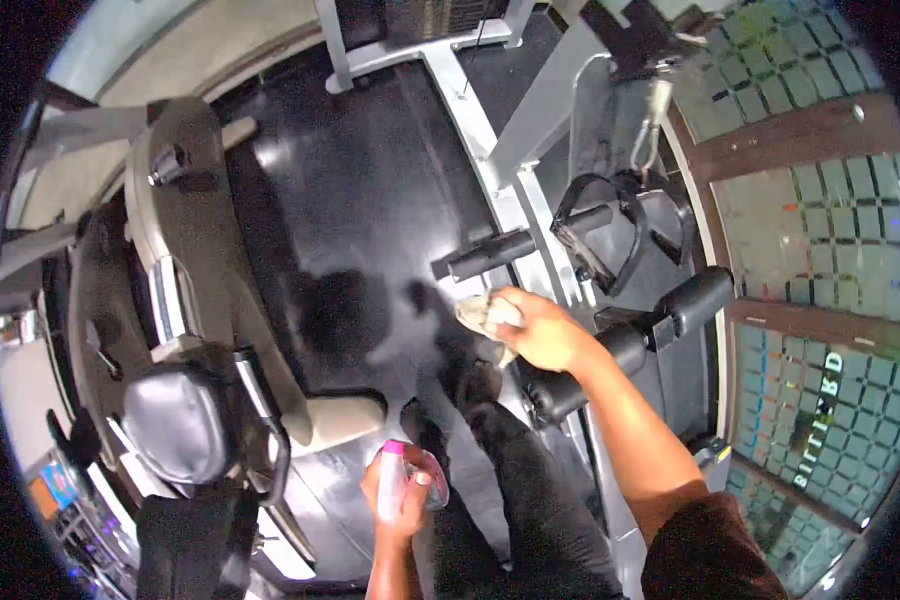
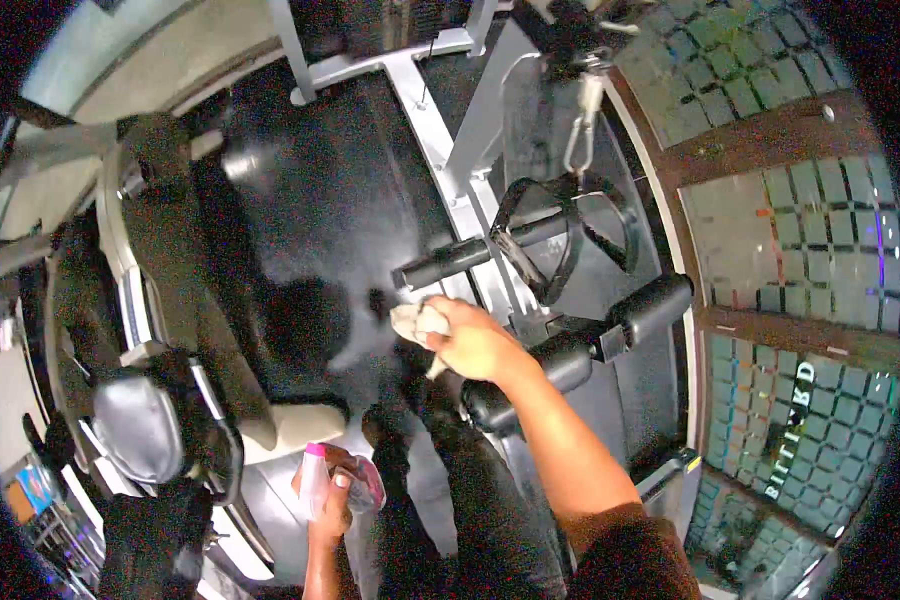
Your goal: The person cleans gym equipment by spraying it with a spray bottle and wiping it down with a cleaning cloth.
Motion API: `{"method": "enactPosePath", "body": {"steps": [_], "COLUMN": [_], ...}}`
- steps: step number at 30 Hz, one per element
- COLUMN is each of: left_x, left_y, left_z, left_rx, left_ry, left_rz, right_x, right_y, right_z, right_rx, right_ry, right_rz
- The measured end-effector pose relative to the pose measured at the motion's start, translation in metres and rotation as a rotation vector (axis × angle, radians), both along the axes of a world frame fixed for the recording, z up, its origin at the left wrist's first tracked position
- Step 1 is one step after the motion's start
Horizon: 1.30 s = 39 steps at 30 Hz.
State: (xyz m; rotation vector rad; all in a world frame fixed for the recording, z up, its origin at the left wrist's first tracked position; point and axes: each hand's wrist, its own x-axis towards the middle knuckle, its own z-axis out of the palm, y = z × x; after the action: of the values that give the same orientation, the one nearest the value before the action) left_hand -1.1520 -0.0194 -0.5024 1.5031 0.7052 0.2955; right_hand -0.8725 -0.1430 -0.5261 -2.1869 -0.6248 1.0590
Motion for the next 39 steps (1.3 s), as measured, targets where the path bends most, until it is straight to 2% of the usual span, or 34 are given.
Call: {"method": "enactPosePath", "body": {"steps": [1, 5, 7, 10, 11, 13, 16, 17, 18, 20, 21, 22, 24, 28, 30, 32, 34, 35, 36, 38, 39], "left_x": [-0.002, -0.028, -0.029, -0.041, -0.043, -0.043, -0.037, -0.044, -0.043, -0.039, -0.032, -0.025, -0.011, 0.033, 0.06, 0.083, 0.101, 0.11, 0.118, 0.134, 0.142], "left_y": [0.005, 0.009, 0.009, 0.012, 0.013, 0.014, 0.02, 0.026, 0.031, 0.041, 0.042, 0.048, 0.052, 0.046, 0.037, 0.028, 0.023, 0.023, 0.022, 0.021, 0.021], "left_z": [0.015, 0.048, 0.082, 0.113, 0.128, 0.161, 0.207, 0.218, 0.23, 0.249, 0.266, 0.267, 0.284, 0.286, 0.288, 0.287, 0.276, 0.271, 0.27, 0.272, 0.269], "left_rx": [0.043, -0.042, -0.029, 0.022, 0.017, -0.051, 0.101, 0.063, 0.063, 0.022, 0.028, 0.153, 0.161, 0.209, 0.228, 0.222, 0.195, 0.19, 0.185, 0.235, 0.227], "left_ry": [-0.008, -0.005, -0.002, -0.029, 0.016, 0.125, 0.017, 0.099, 0.085, 0.042, 0.02, -0.066, 0.036, 0.073, 0.124, 0.173, 0.184, 0.183, 0.181, 0.169, 0.182], "left_rz": [-0.036, -0.062, -0.097, -0.197, -0.231, -0.299, -0.399, -0.401, -0.411, -0.388, -0.379, -0.408, -0.434, -0.434, -0.446, -0.444, -0.432, -0.443, -0.456, -0.482, -0.492], "right_x": [-0.008, -0.043, -0.069, -0.103, -0.122, -0.15, -0.208, -0.22, -0.232, -0.245, -0.248, -0.246, -0.238, -0.191, -0.16, -0.131, -0.097, -0.084, -0.075, -0.059, -0.055], "right_y": [-0.011, -0.055, -0.077, -0.102, -0.116, -0.134, -0.167, -0.171, -0.173, -0.176, -0.175, -0.175, -0.162, -0.148, -0.137, -0.127, -0.123, -0.12, -0.119, -0.116, -0.114], "right_z": [0.013, 0.062, 0.078, 0.126, 0.12, 0.138, 0.133, 0.143, 0.156, 0.163, 0.158, 0.155, 0.17, 0.171, 0.181, 0.209, 0.236, 0.251, 0.237, 0.223, 0.222], "right_rx": [0.031, 0.109, 0.149, 0.067, 0.126, 0.068, 0.1, 0.054, 0.039, 0.093, 0.123, 0.185, 0.306, 0.44, 0.379, 0.415, 0.267, 0.278, 0.401, 0.451, 0.42], "right_ry": [-0.01, -0.011, -0.014, 0.009, -0.061, 0.001, 0.091, 0.098, 0.02, 0.119, 0.07, 0.029, -0.049, 0.049, -0.153, -0.094, 0.184, 0.121, 0.029, -0.159, -0.126], "right_rz": [-0.05, -0.193, -0.287, -0.328, -0.359, -0.343, -0.418, -0.424, -0.446, -0.621, -0.642, -0.67, -0.728, -0.769, -0.755, -0.82, -0.857, -0.814, -0.788, -0.747, -0.771]}}
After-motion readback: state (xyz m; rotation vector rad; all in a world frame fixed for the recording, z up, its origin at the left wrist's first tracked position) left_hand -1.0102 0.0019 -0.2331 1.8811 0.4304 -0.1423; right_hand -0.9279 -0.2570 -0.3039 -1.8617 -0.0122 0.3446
